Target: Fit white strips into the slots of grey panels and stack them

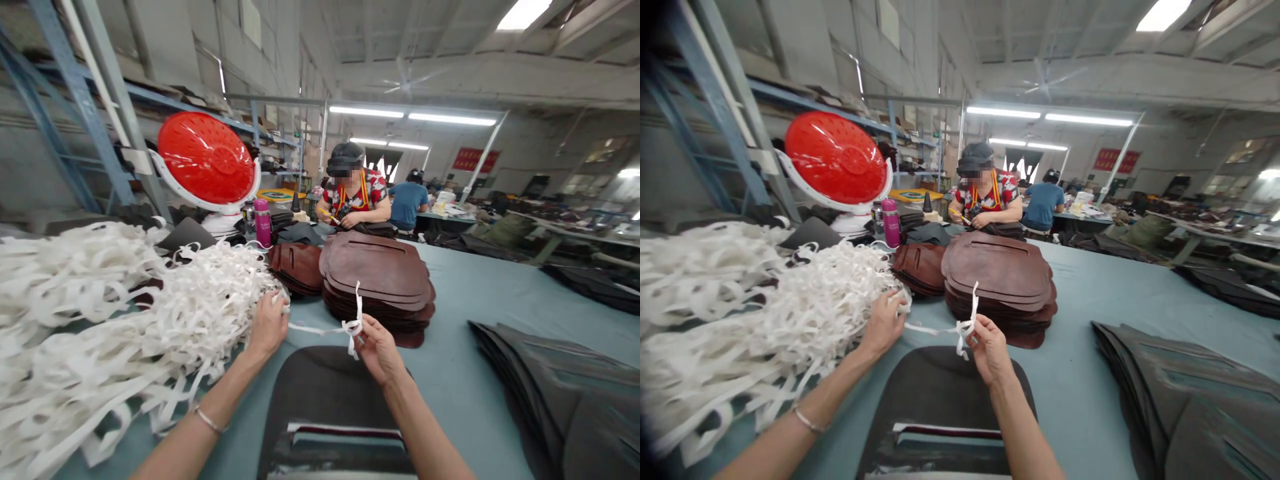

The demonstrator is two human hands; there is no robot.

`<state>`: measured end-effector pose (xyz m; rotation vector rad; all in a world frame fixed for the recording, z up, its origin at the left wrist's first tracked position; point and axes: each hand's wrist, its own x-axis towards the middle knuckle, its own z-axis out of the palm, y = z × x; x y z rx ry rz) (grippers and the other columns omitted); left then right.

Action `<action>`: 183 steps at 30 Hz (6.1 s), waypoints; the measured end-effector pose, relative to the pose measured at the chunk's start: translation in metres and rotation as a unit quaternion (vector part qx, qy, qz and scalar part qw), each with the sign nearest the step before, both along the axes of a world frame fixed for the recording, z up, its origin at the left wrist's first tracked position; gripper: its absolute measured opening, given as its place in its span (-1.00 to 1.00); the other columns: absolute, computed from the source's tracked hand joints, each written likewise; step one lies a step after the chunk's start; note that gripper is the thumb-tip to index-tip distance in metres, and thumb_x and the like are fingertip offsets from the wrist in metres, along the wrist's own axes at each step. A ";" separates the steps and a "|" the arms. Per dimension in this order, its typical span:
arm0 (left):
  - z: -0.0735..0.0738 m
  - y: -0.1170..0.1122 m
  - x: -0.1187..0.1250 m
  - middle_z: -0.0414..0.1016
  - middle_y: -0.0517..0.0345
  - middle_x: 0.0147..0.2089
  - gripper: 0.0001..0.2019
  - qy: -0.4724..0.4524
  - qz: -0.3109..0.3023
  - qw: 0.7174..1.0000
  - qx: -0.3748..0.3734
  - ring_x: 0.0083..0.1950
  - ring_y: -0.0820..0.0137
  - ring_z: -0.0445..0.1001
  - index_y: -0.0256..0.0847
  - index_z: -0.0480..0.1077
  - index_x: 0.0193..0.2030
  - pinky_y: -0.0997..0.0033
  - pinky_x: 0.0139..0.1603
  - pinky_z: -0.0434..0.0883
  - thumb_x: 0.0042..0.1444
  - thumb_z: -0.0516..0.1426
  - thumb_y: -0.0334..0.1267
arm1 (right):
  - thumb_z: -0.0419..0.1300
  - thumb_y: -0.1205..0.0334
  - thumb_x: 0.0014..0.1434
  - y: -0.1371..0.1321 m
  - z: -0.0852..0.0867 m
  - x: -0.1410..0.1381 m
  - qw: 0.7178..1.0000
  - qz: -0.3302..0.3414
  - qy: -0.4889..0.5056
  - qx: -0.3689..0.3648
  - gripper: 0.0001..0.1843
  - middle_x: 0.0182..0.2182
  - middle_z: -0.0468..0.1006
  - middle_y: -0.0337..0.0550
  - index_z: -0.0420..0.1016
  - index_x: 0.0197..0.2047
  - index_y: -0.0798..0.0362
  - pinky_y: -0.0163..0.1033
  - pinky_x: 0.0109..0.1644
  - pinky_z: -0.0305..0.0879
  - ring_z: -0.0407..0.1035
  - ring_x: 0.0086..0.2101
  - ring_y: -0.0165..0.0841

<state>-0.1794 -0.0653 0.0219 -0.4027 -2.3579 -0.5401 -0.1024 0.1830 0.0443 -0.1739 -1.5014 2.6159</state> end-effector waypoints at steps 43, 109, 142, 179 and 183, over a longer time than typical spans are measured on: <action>0.040 0.083 0.083 0.45 0.18 -0.30 -0.84 -0.182 -0.244 0.942 0.142 -0.23 0.39 0.40 -0.17 0.40 -0.35 0.41 -0.15 0.28 0.20 0.07 -0.20 | 0.34 0.25 -0.03 -0.020 -0.001 0.020 0.997 0.018 0.068 -0.024 -0.71 -0.60 0.35 -0.37 0.32 -0.27 0.03 -0.38 -0.39 0.12 0.20 -0.52 -0.50; 0.041 0.101 0.180 0.46 0.24 -0.29 -0.71 -0.414 -0.447 0.793 0.015 -0.25 0.46 0.40 -0.18 0.37 -0.21 0.45 -0.13 0.26 0.36 -0.11 -0.14 | 0.13 0.15 0.18 0.018 0.021 0.188 0.805 0.014 -0.095 0.585 -0.87 -0.66 0.33 -0.39 0.35 -0.34 0.01 -0.36 -0.49 0.03 0.15 -0.62 -0.49; 0.008 0.014 0.195 0.44 0.21 -0.43 -0.82 -0.502 -0.119 0.856 0.012 -0.40 0.46 0.33 -0.20 0.43 -0.38 0.46 -0.36 0.16 0.12 0.03 -0.23 | -0.02 -0.31 0.10 0.070 -0.050 0.244 0.739 0.052 -0.218 0.635 -0.51 -0.60 0.45 -0.34 0.42 -0.37 -0.07 -0.44 -0.49 0.25 0.36 -0.58 -0.44; 0.006 0.028 0.210 0.41 0.16 -0.24 -0.82 -0.331 -0.147 0.919 -0.159 -0.18 0.33 0.33 -0.17 0.39 -0.24 0.30 -0.17 0.19 0.23 -0.01 -0.44 | 0.09 -0.02 0.13 0.065 -0.045 0.240 0.797 -0.002 -0.187 0.575 -0.68 -0.66 0.35 -0.30 0.39 -0.49 0.03 -0.38 -0.54 0.11 0.20 -0.62 -0.46; 0.002 0.024 0.221 0.44 0.11 -0.05 -0.64 -0.251 -0.165 0.915 -0.270 -0.09 0.25 0.33 -0.14 0.46 -0.06 0.24 -0.19 0.19 0.19 -0.04 -0.57 | 0.06 0.06 0.12 0.065 -0.043 0.239 0.820 -0.008 -0.208 0.533 -0.72 -0.66 0.35 -0.30 0.40 -0.48 0.06 -0.39 -0.54 0.07 0.18 -0.61 -0.48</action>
